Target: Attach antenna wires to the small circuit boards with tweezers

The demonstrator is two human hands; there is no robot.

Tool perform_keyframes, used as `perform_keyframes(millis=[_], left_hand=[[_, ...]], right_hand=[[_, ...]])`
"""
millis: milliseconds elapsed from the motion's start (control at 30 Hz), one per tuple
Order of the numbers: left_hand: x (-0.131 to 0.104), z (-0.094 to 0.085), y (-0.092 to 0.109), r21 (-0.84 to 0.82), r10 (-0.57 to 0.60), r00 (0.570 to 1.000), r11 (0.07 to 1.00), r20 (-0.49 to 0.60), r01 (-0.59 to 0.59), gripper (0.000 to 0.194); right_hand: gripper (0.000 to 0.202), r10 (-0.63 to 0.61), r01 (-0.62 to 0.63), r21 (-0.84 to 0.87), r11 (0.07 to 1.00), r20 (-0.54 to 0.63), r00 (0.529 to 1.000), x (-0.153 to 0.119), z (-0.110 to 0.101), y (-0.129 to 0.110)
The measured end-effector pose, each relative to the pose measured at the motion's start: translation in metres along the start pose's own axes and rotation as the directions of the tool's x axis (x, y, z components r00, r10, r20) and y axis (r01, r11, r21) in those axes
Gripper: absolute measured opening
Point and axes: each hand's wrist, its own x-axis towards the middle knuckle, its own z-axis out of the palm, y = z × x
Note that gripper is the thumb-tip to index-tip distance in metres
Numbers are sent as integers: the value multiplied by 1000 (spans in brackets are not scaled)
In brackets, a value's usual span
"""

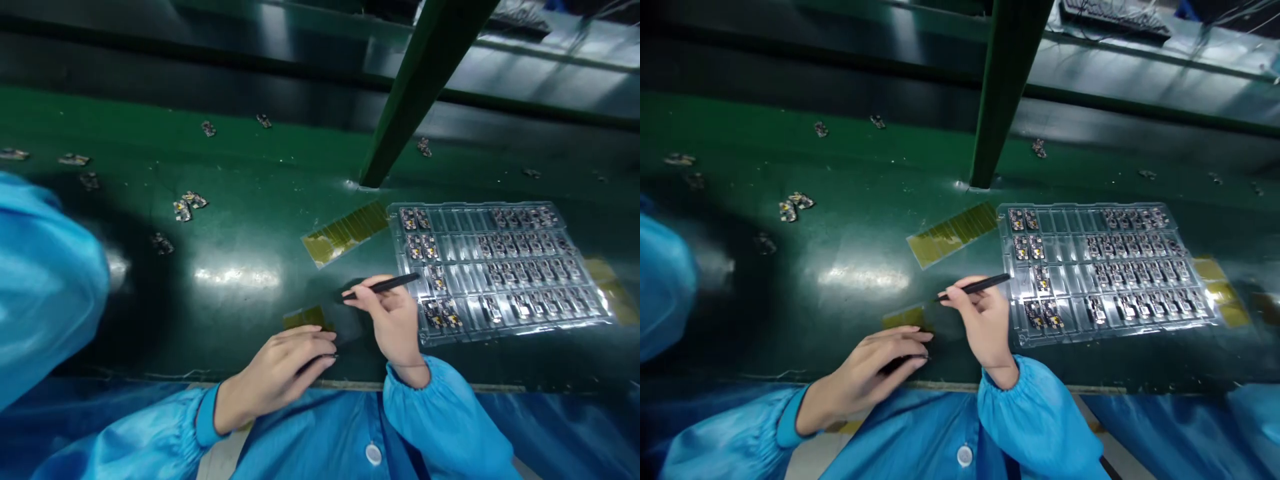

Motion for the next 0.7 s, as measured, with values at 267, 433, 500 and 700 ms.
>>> perform_keyframes(millis=[267,433,500,700], left_hand=[[63,-15,0,-692,-628,778,561,2,454,19],[95,-15,-7,-728,-597,776,437,206,529,42],[96,-11,-10,-710,-580,774,433,252,555,47],[87,-4,-20,-647,-567,744,425,354,632,50]], right_hand=[[11,-561,604,-64,794,-461,688,6,-48,-78],[12,-484,486,-81,870,-323,813,-8,-38,-53],[12,-351,344,-72,936,-260,900,-7,-31,-34],[19,-189,154,-185,970,-187,964,5,-24,-7]])
